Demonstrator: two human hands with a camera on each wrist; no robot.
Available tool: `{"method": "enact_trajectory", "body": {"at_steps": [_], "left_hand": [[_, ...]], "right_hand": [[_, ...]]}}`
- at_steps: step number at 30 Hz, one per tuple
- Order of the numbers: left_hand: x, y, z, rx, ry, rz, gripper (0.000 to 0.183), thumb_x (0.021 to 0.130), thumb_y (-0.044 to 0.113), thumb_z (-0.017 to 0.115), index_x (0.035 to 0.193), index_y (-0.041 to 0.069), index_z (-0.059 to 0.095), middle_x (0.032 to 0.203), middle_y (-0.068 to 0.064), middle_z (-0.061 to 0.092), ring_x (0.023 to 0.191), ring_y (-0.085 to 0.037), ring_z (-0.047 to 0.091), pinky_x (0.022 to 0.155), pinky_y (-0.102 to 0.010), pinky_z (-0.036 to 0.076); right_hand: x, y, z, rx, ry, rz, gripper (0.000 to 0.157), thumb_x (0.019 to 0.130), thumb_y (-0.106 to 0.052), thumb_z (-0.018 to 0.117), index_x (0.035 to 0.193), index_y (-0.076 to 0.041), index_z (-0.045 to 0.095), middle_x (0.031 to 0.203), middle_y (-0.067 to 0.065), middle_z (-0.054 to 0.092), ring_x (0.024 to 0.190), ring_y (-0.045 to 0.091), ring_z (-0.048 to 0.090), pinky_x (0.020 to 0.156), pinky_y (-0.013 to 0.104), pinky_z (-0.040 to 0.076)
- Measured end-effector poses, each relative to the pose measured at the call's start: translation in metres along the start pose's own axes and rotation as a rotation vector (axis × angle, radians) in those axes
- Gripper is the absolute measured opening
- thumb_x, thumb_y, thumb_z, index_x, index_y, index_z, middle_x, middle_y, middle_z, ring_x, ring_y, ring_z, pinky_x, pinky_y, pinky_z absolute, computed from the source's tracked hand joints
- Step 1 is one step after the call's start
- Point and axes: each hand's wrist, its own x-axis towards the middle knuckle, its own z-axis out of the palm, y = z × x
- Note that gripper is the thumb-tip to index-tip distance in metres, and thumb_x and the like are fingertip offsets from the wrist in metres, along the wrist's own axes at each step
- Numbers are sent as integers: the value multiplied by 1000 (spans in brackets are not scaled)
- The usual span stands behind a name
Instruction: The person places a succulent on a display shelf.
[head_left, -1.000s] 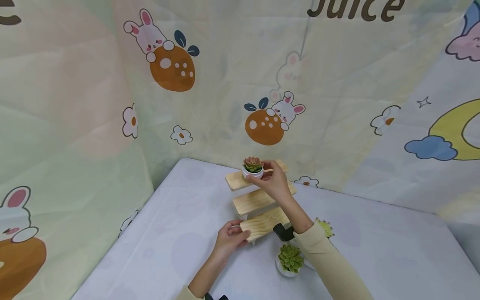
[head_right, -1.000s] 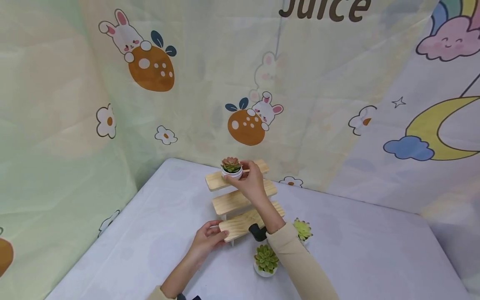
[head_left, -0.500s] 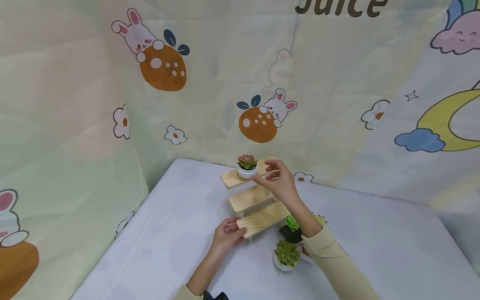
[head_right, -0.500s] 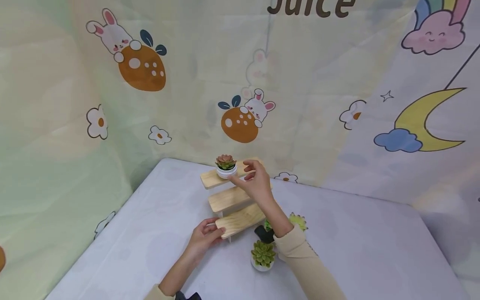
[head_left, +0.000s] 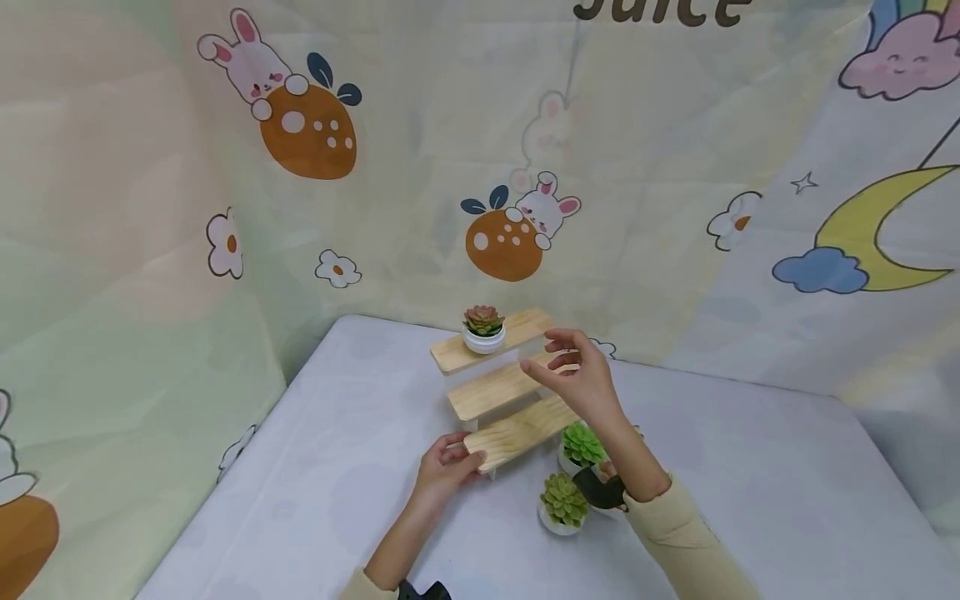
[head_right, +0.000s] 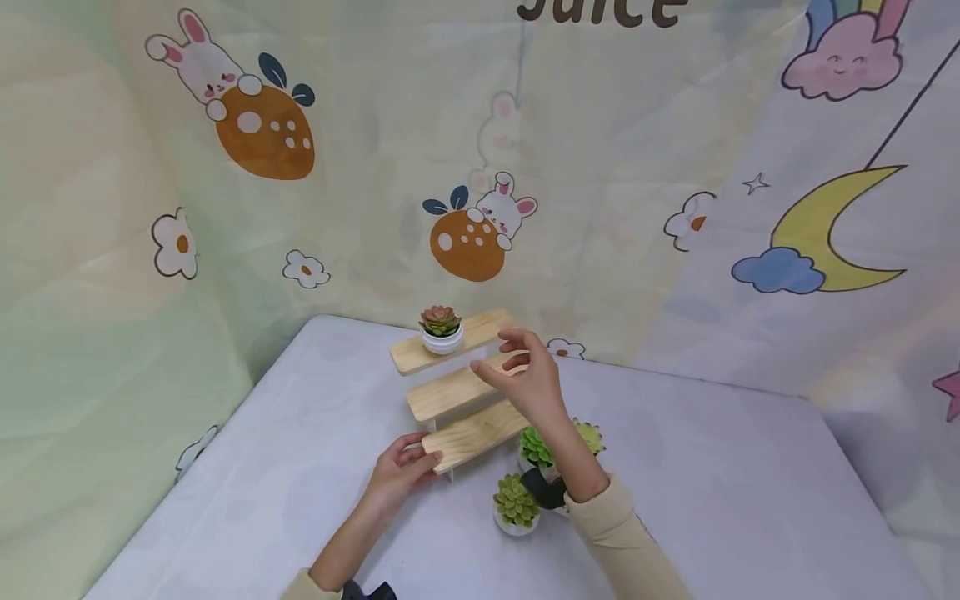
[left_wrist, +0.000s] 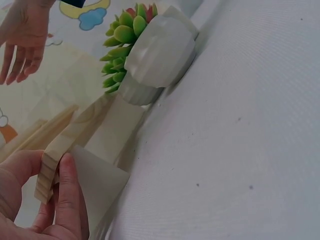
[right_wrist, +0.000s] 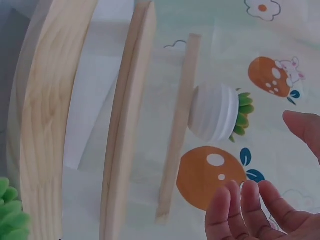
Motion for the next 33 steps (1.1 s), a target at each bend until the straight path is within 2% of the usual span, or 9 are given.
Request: {"method": "enact_trajectory", "body": {"at_steps": [5, 12, 20, 25, 33], "left_hand": [[1, 0, 1, 0, -1, -4, 53, 85, 1, 70, 130, -10, 44, 94, -7, 63, 74, -12, 64, 70, -26, 59], [1, -1, -1, 4, -4, -16, 53, 86, 1, 70, 131, -10, 44, 97, -9, 63, 76, -13, 64, 71, -27, 59], [4, 2, 0, 9, 2, -23, 53, 86, 1, 69, 131, -9, 43, 96, -8, 62, 77, -13, 64, 71, -27, 59], [6, 1, -1, 12, 2, -22, 52, 86, 0, 70, 130, -9, 45, 95, -9, 62, 76, -14, 64, 70, -27, 59], [6, 0, -2, 19, -8, -18, 52, 86, 2, 70, 130, -11, 45, 94, -8, 63, 77, -13, 65, 71, -27, 59]], "right_hand": [[-15, 0, -5, 9, 4, -10, 50, 82, -19, 80, 125, -7, 57, 115, 14, 59, 94, 24, 59, 77, 28, 52], [-36, 0, -14, 38, 14, -22, 49, 81, -16, 81, 124, -9, 58, 114, 10, 59, 99, 30, 58, 74, 23, 52], [-56, 6, -26, 23, 55, -8, 47, 82, -13, 80, 124, -8, 59, 117, 9, 60, 99, 24, 59, 75, 22, 52], [-65, 13, -33, -8, 91, 22, 47, 81, -12, 80, 123, -7, 59, 117, 10, 60, 97, 23, 60, 74, 22, 52], [-82, 30, -44, -37, 145, 122, 49, 81, -15, 80, 124, -8, 58, 118, 6, 60, 98, 17, 59, 76, 22, 52]]}}
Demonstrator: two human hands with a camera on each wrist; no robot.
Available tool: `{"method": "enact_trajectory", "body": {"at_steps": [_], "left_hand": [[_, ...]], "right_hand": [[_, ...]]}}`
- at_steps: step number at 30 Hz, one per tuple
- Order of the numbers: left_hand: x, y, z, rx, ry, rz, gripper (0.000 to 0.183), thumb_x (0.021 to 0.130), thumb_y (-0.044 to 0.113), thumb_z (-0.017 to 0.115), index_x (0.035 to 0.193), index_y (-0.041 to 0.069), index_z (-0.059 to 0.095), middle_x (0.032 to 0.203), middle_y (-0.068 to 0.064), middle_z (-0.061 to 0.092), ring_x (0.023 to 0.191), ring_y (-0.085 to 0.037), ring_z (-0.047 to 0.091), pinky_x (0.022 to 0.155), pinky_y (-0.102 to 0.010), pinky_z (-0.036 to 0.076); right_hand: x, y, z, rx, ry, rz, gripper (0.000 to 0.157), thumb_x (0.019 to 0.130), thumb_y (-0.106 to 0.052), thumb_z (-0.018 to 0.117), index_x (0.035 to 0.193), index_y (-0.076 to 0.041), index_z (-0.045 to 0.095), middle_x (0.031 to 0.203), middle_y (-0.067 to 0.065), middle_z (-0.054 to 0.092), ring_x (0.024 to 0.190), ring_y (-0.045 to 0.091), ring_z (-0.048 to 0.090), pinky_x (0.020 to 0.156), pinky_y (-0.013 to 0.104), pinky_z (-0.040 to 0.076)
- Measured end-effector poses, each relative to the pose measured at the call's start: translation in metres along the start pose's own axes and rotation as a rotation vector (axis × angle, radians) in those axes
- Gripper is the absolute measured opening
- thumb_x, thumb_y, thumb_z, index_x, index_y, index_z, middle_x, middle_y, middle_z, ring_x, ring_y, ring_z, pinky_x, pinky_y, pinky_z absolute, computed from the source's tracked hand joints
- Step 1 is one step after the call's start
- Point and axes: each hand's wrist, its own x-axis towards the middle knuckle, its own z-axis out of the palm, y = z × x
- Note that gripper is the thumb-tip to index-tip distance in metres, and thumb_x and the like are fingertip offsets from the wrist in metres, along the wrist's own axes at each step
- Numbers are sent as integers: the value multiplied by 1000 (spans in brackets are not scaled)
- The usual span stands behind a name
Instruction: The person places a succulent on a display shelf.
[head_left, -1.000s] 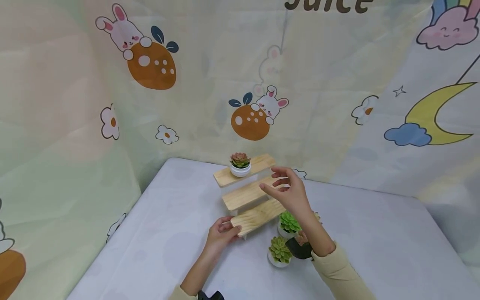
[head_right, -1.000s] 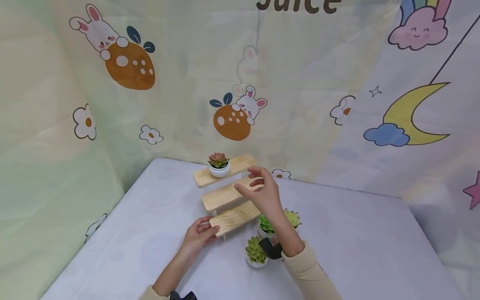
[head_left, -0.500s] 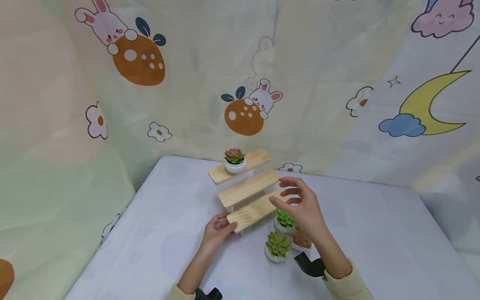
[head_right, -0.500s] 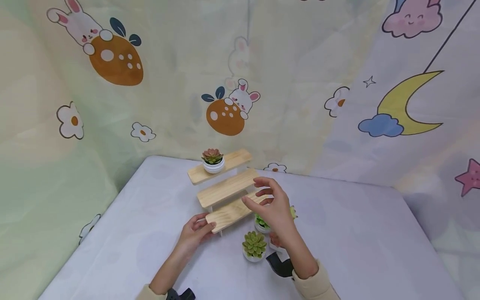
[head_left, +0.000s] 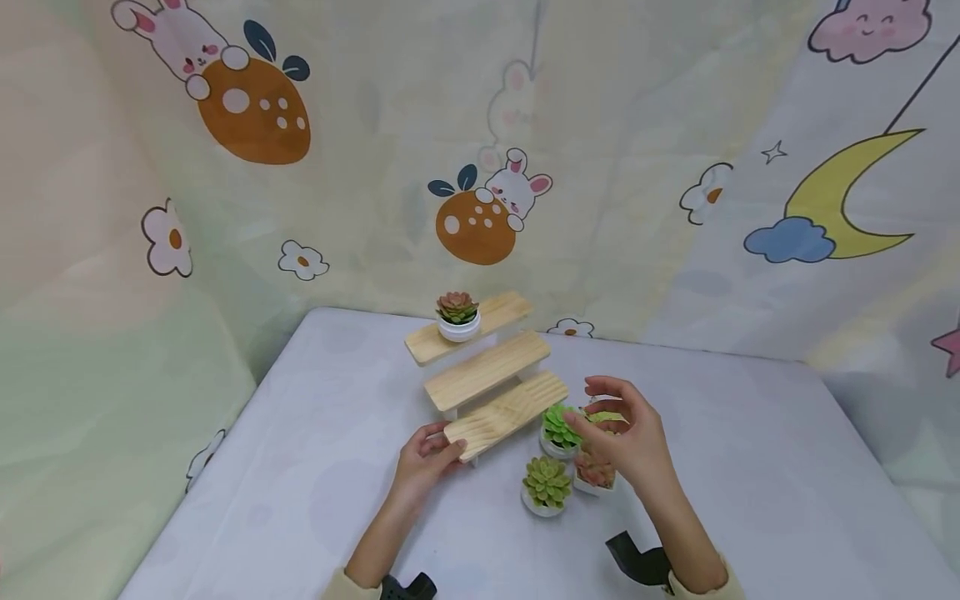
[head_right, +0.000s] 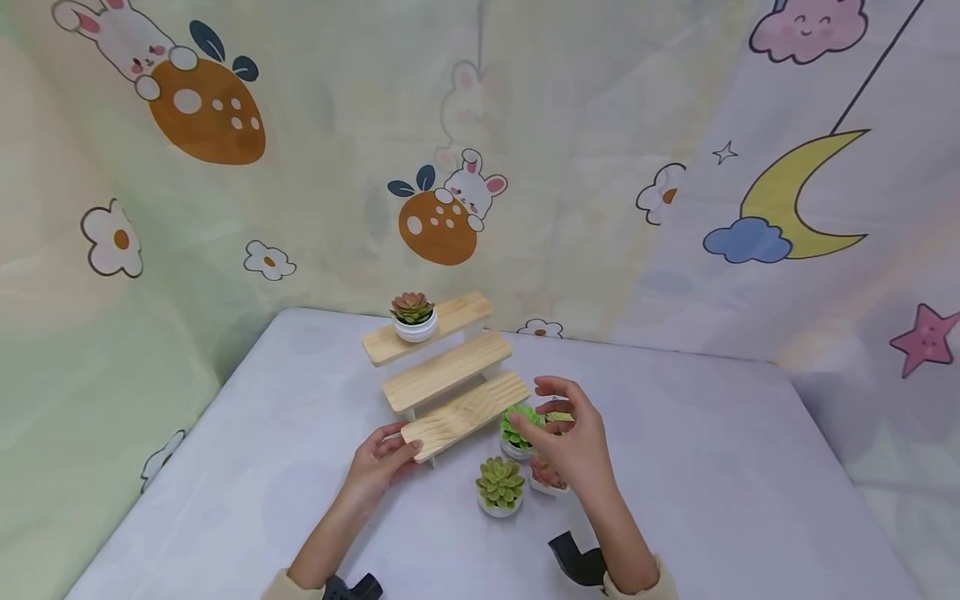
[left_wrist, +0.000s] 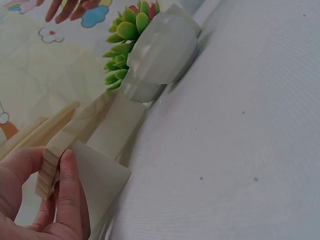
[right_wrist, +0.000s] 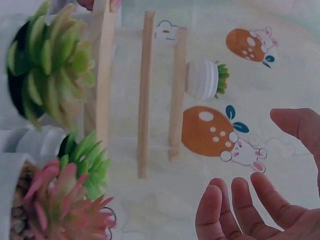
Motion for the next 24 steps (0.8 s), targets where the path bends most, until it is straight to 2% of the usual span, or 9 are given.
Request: {"method": "enact_trajectory", "body": {"at_steps": [9, 18, 24], "left_hand": [[-1, 2, 3, 1, 23, -16, 50, 87, 1, 69, 130, -9, 46, 95, -9, 63, 77, -14, 64, 71, -27, 59], [0, 1, 2, -12, 16, -22, 51, 87, 1, 69, 130, -9, 46, 94, -8, 63, 78, -13, 64, 71, -27, 59], [0, 1, 2, -1, 20, -27, 52, 86, 1, 70, 132, -9, 45, 94, -8, 62, 77, -12, 64, 71, -26, 59]], "right_hand": [[-17, 19, -8, -34, 31, 83, 52, 82, -18, 80, 128, -8, 56, 124, 11, 57, 99, 19, 56, 75, 20, 51], [-27, 46, -14, -100, 57, 236, 61, 83, -21, 80, 134, -7, 48, 130, 11, 51, 103, 23, 48, 72, 20, 48], [-33, 68, -16, -106, 17, 296, 67, 82, -14, 80, 135, -3, 42, 135, 16, 46, 111, 29, 48, 72, 20, 48]]}}
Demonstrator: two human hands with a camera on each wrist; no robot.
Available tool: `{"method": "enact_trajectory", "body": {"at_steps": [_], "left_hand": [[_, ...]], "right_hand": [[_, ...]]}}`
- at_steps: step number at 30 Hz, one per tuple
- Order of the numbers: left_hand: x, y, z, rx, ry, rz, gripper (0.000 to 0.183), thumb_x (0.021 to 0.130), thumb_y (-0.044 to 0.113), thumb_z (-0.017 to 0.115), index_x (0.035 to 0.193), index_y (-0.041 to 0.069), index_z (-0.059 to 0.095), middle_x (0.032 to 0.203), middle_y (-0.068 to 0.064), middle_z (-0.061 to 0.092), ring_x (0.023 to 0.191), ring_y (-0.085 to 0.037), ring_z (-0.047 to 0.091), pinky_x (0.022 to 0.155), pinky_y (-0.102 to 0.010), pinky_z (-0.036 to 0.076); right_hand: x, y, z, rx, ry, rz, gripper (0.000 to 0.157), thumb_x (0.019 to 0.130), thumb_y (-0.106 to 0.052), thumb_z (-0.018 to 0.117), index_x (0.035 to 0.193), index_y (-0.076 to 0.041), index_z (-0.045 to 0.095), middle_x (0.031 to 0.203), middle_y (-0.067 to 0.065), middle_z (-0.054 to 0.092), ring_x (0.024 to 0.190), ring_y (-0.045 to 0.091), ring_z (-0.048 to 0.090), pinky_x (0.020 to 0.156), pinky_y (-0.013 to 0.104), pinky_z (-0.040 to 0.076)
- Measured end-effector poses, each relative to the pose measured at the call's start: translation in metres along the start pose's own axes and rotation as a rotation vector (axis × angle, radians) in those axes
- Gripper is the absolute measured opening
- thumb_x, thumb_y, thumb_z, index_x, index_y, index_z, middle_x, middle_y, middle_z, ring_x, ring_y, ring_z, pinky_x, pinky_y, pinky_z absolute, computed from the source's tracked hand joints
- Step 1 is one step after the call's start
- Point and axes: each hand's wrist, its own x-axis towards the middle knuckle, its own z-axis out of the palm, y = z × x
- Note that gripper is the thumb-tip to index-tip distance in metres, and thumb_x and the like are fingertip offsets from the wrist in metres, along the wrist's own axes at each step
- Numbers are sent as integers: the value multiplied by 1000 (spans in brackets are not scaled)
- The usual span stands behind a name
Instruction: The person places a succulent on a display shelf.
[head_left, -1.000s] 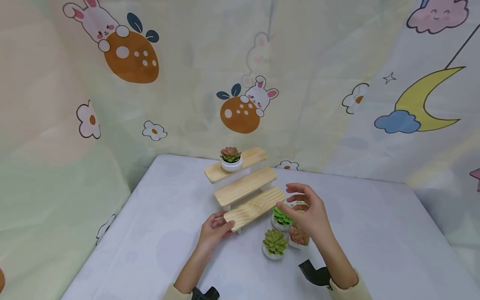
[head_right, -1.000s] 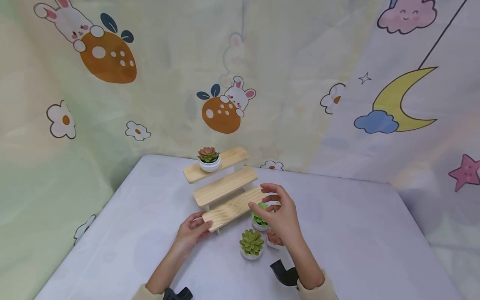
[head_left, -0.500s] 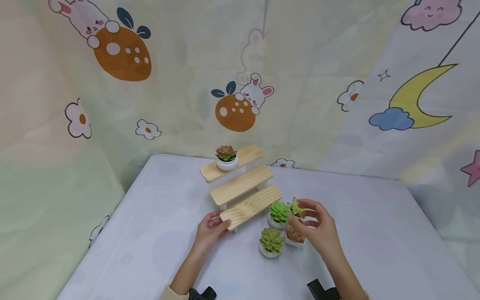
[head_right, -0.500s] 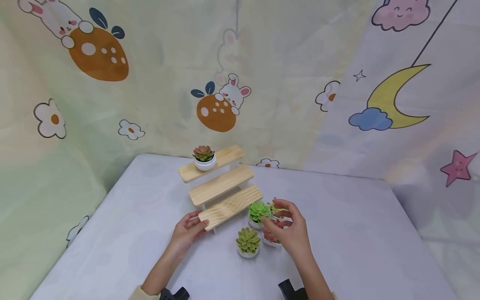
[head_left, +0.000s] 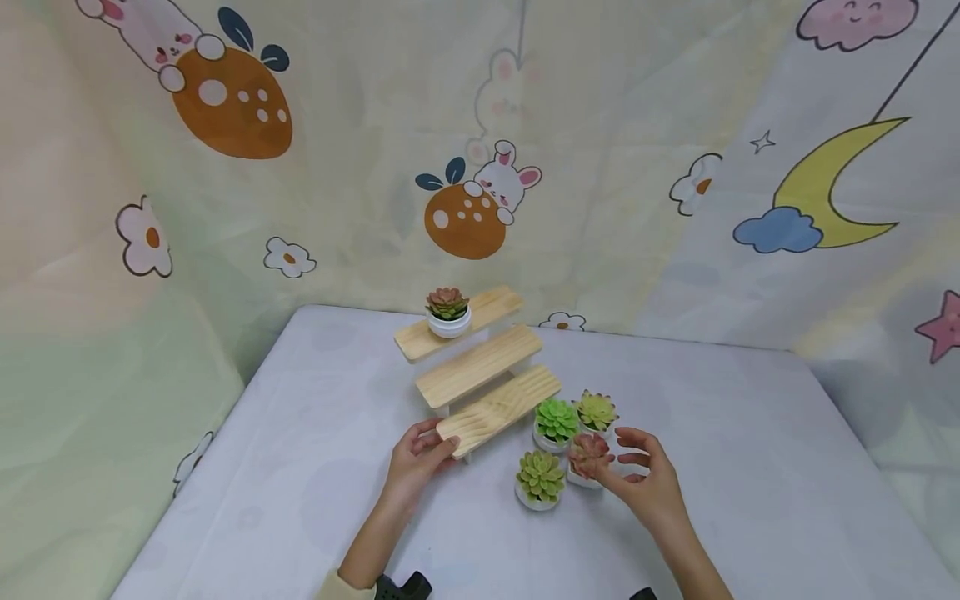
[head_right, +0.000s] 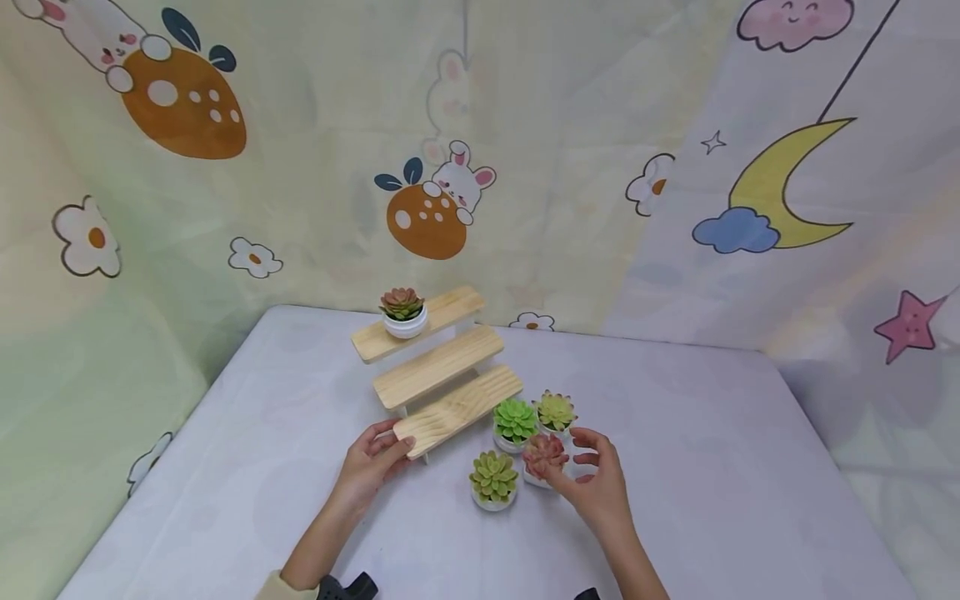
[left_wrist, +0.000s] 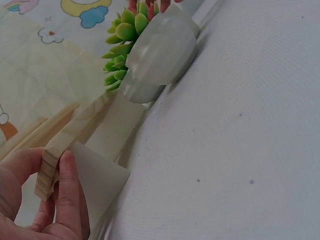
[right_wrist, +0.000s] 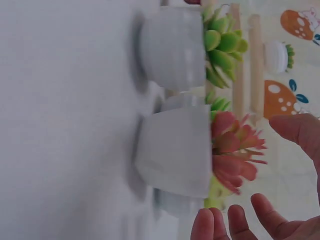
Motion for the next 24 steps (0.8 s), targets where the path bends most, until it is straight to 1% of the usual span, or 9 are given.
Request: {"method": "enact_trajectory", "body": {"at_steps": [5, 9, 12, 19, 24], "left_hand": [[0, 0, -1, 3, 5, 3, 52, 86, 1, 70, 131, -8, 45, 94, -8, 62, 77, -12, 64, 70, -25, 59], [-1, 0, 0, 9, 6, 1, 52, 86, 2, 70, 131, -8, 45, 94, -7, 62, 77, -12, 64, 70, -25, 59], [-1, 1, 0, 11, 3, 6, 53, 87, 2, 70, 132, -8, 45, 94, -7, 62, 77, -12, 64, 70, -25, 59], [0, 2, 0, 2, 1, 9, 52, 87, 2, 69, 131, -8, 45, 94, -7, 62, 77, -12, 64, 71, -25, 59], [-1, 1, 0, 2, 1, 1, 52, 87, 2, 69, 132, -8, 45, 94, -7, 62, 77, -12, 64, 71, -25, 59]], "right_hand": [[4, 13, 5, 39, -54, 52, 75, 78, -13, 82, 138, -1, 38, 134, 17, 43, 115, 33, 50, 73, 19, 51], [6, 18, 10, 38, -81, 57, 81, 75, -15, 85, 140, -2, 37, 133, 20, 44, 114, 33, 50, 73, 20, 53], [7, 19, 12, 31, -94, 53, 83, 74, -16, 86, 140, -2, 38, 133, 20, 44, 114, 33, 49, 74, 21, 53], [12, 23, 18, 7, -92, 48, 82, 72, -10, 86, 138, 3, 38, 131, 23, 45, 110, 32, 50, 72, 19, 52], [14, 28, 19, 15, -94, 55, 80, 73, -8, 85, 137, 3, 39, 130, 23, 45, 110, 32, 51, 72, 19, 51]]}}
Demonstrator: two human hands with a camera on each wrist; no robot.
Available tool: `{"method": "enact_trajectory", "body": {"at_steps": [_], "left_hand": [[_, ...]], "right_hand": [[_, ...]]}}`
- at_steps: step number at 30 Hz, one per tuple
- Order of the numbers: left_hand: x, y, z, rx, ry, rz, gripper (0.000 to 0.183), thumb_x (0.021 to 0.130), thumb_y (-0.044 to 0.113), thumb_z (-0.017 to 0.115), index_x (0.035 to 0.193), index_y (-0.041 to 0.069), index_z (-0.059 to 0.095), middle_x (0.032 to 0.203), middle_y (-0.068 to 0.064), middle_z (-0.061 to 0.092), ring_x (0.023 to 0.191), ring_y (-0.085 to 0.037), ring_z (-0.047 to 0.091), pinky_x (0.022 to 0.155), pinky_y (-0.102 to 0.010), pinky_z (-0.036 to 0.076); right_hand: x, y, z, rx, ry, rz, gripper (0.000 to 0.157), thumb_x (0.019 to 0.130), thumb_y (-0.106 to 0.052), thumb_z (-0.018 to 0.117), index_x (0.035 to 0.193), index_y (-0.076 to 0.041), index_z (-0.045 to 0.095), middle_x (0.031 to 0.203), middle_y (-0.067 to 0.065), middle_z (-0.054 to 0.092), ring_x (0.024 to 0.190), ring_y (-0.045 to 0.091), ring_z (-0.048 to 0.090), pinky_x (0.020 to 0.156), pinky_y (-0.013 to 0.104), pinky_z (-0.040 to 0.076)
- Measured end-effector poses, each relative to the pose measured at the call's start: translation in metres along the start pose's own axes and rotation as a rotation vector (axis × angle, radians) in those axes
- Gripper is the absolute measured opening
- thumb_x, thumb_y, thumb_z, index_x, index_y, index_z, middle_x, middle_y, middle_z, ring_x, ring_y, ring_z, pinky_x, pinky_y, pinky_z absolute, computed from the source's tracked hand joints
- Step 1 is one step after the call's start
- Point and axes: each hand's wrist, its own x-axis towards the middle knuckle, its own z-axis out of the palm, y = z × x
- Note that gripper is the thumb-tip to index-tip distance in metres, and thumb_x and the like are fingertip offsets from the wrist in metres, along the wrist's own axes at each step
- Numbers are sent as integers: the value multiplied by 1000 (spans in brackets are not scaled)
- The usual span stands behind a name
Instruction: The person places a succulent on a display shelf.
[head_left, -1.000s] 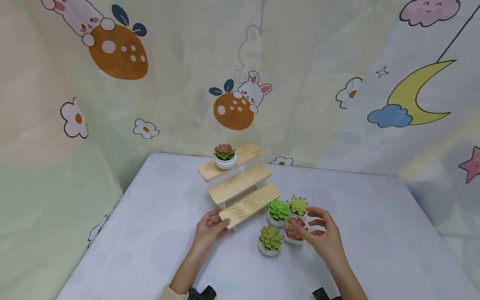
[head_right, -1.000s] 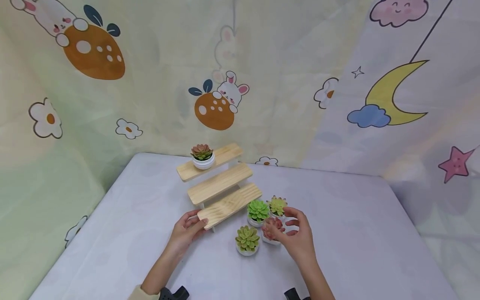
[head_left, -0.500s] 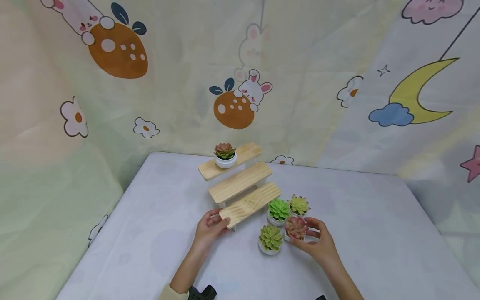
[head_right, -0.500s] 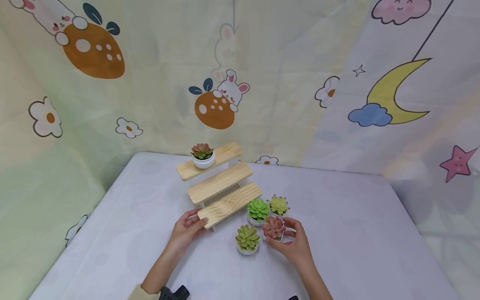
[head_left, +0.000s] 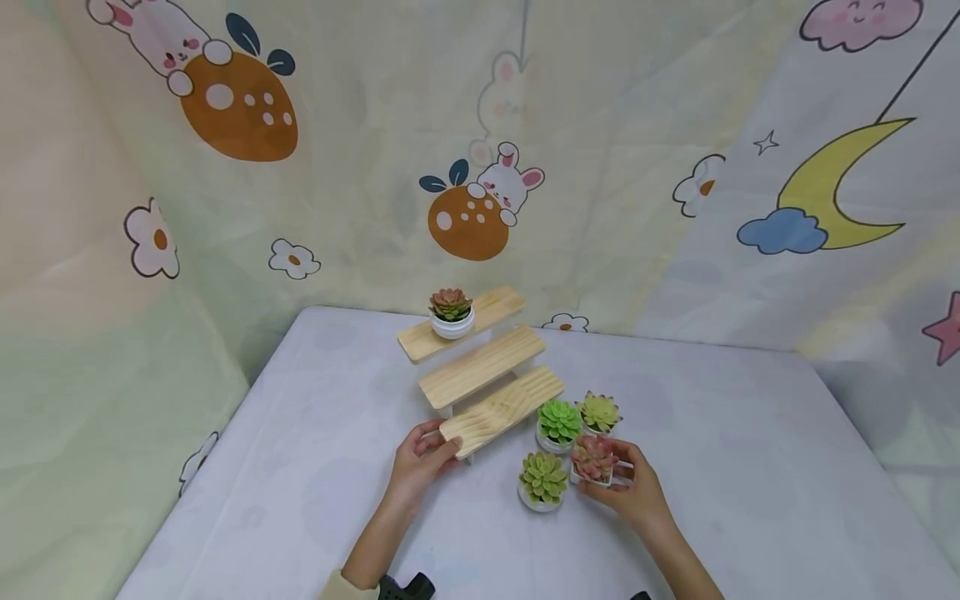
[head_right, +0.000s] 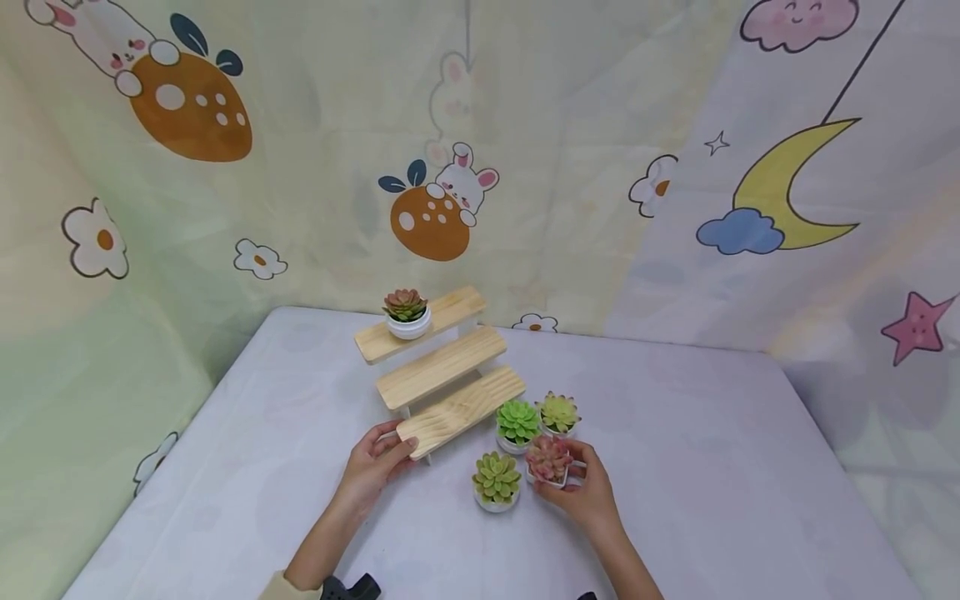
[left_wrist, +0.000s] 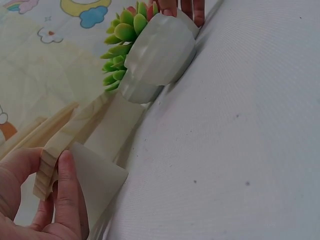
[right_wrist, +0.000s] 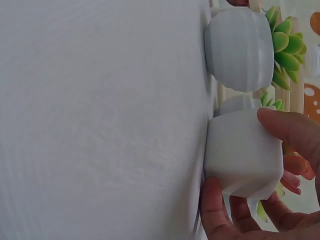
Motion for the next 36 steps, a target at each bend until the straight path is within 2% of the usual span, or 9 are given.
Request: {"method": "enact_trajectory", "body": {"at_steps": [9, 16, 24, 36], "left_hand": [[-1, -2, 1, -9, 5, -2, 52, 87, 2, 70, 131, -7, 45, 93, -6, 62, 77, -12, 64, 70, -25, 59], [-1, -3, 0, -14, -2, 16, 52, 86, 3, 71, 130, -9, 45, 90, -5, 62, 76, -11, 64, 69, -23, 59], [1, -3, -1, -15, 18, 10, 51, 85, 2, 72, 128, -8, 47, 90, -5, 61, 76, -12, 64, 69, -24, 58], [-2, -3, 0, -29, 5, 32, 50, 85, 2, 71, 128, -8, 46, 89, -4, 61, 74, -12, 63, 69, -24, 58]], "right_hand": [[0, 5, 0, 15, 15, -3, 78, 72, -9, 86, 136, 1, 42, 129, 21, 47, 112, 32, 52, 73, 16, 51], [-7, 1, -5, 55, 14, 1, 77, 72, -10, 87, 136, 0, 44, 130, 19, 47, 107, 26, 52, 74, 18, 54], [-11, -15, -15, 57, -11, -37, 76, 74, -14, 86, 137, -3, 43, 131, 13, 47, 107, 19, 50, 78, 17, 53], [-11, -47, -19, 17, -62, -159, 73, 75, -10, 85, 135, 0, 46, 128, 17, 52, 106, 23, 52, 78, 19, 54]]}}
